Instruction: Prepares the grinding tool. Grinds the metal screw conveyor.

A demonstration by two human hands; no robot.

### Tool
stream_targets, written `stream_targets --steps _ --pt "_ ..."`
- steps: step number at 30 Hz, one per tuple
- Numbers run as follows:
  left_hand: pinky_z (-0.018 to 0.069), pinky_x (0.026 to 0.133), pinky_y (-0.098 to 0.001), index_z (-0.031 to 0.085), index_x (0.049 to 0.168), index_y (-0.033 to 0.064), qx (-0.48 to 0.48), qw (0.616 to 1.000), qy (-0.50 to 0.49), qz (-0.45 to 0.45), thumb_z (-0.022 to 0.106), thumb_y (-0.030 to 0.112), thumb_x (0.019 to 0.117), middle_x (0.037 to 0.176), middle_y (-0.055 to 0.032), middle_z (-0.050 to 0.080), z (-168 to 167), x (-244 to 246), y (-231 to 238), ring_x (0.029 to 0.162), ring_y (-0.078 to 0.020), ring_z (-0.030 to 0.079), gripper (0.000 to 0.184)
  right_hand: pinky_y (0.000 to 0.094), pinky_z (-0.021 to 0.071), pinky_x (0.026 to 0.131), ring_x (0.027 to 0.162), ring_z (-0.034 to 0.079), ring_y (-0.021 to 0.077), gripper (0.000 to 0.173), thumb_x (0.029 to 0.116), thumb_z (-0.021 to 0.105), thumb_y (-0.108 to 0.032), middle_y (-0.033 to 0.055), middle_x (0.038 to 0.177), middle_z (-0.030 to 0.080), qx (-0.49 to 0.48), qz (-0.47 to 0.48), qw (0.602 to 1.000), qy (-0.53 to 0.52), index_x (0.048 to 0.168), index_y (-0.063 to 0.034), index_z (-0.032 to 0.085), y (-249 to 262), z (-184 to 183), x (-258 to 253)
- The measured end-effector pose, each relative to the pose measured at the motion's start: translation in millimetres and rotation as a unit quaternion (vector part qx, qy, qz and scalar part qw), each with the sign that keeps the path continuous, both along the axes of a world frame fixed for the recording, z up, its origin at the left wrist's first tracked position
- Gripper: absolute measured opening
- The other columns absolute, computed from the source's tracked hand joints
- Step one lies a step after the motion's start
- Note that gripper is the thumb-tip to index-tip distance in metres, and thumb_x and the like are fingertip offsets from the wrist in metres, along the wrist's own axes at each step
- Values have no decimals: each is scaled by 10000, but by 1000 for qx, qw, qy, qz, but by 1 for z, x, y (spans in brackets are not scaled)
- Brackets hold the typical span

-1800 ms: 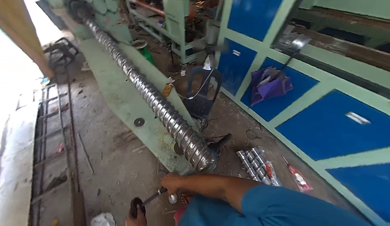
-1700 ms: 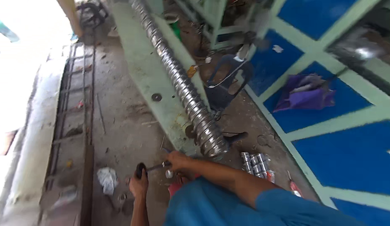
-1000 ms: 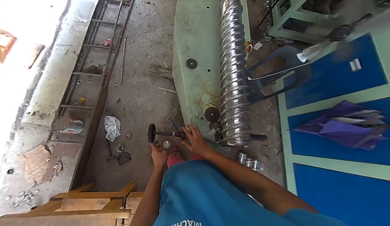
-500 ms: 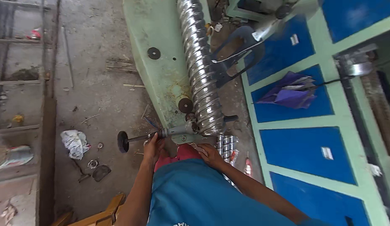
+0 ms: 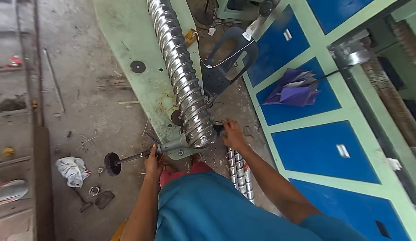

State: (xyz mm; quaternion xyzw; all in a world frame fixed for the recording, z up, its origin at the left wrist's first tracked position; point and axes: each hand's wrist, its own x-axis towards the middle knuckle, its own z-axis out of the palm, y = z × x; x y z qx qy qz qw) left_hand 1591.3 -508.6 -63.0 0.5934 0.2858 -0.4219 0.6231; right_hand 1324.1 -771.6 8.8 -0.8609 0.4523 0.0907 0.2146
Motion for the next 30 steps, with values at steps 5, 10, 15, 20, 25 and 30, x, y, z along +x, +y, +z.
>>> stream_targets --steps 5,10,15,20,25,30 --pt "540 975 -441 485 1453 87 -8 999 -5 45 684 404 983 1434 -151 550 1 -9 -13 1253 -275 583 600 733 203 1167 1430 423 415 739 841 758 -146 187 1508 512 68 126 985 100 1520 -98 472 -33 -10 16" --pt "543 856 -389 532 1358 75 15 997 -35 66 685 346 977 1266 -140 608 -1 -18 -29 1066 -222 617 493 653 455 999 1189 621 421 475 843 758 -214 231 1226 671 111 179 963 166 1264 -34 631 -65 -22 26" --pt "549 716 -341 547 1158 75 -19 992 -62 110 598 226 998 1012 -95 605 12 -34 -28 850 -179 617 225 669 470 979 1152 638 444 427 866 742 -236 238 1194 687 112 218 961 127 1241 -47 668 -66 -42 4" --pt "562 662 -325 560 1034 104 -31 989 -77 123 571 206 1002 890 -59 616 31 -65 0 755 -161 631 108 646 445 1013 1161 628 428 407 878 726 -262 231 1194 681 121 246 959 78 1217 -42 673 -38 -44 -44" --pt "579 652 -338 564 1018 111 -41 986 -88 137 530 199 1016 871 -55 640 55 -106 25 756 -165 656 94 598 424 1066 1188 631 360 398 859 732 -288 161 1205 700 145 254 955 37 1193 -75 693 -15 -42 -85" --pt "598 752 -363 589 1022 83 -77 977 -95 176 499 157 1027 903 -70 672 71 -147 32 818 -175 680 116 605 431 1039 1194 614 359 498 829 767 -331 171 1232 669 195 281 936 78 1246 -78 667 -13 -42 -117"
